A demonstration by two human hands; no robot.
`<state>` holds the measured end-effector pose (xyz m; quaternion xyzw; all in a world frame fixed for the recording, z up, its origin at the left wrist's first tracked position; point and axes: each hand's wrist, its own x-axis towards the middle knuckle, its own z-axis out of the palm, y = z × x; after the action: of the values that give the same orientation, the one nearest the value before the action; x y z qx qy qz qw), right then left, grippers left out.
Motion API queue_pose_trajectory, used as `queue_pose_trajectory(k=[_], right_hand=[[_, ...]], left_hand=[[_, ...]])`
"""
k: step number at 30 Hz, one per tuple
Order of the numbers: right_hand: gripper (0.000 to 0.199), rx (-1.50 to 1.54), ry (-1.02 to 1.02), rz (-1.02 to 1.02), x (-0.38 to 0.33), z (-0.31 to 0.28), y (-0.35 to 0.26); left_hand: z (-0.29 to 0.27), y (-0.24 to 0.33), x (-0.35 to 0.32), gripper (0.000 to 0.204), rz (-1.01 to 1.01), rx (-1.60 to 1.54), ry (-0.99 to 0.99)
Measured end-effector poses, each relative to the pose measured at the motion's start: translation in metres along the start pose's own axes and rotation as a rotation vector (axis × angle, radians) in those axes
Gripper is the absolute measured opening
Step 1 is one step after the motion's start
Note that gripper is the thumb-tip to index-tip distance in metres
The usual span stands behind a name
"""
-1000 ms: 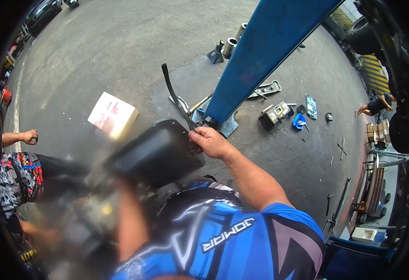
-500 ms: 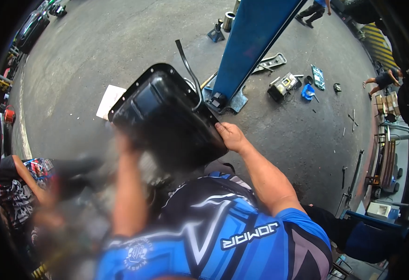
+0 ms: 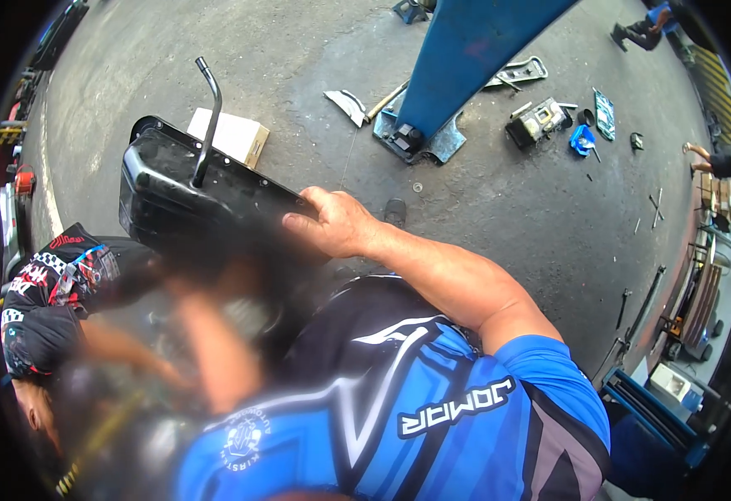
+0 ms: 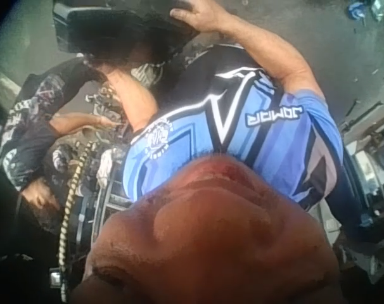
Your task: Disassembling and inspecting an automotive transmission valve body unit.
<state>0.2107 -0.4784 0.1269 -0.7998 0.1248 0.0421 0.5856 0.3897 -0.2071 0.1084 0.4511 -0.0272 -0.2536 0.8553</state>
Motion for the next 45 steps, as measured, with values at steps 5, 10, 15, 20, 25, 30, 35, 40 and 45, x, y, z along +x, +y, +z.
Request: queue_pose_trajectory(k=[5,10,15,20,25,30,35,40,45], right_hand=[[0.047,0.295,-0.083,-0.075,0.073,-0.064,-0.025],[0.043,0.235,-0.074,-0.074,0.142,-0.128,-0.018],[0.045,0.512,0.018,-0.032,0.189,-0.157,0.009],[0.033,0.974,0.031,-0.048,0.24,-0.198,0.005],[0.035,0.87,0.258,0.025,0.285,-0.22,0.024],[0.041,0.845,0.571,0.172,0.357,-0.225,0.077],[0.043,0.837,0.829,0.178,0.369,-0.203,0.055],[0.04,1.004,1.047,0.169,0.374,-0.186,0.006],[0.035,1.031,1.303,0.162,0.379,-0.171,0.03]], left_hand=[[0.021,-0.009,0.021,0.083,0.215,-0.041,0.172],[0.095,-0.005,0.081,0.073,0.267,-0.042,0.206],[0.135,0.019,0.148,0.064,0.173,-0.066,0.016],[0.148,0.041,0.242,0.068,0.038,-0.181,-0.421],[0.153,-0.017,0.365,0.062,-0.204,0.035,-0.154],[0.188,-0.046,0.485,0.065,-0.311,0.076,-0.212],[0.214,-0.035,0.558,0.068,-0.618,0.208,-0.224],[0.25,-0.022,0.604,0.066,-0.799,0.271,-0.462],[0.313,-0.029,0.615,0.061,-0.855,0.502,-0.609]])
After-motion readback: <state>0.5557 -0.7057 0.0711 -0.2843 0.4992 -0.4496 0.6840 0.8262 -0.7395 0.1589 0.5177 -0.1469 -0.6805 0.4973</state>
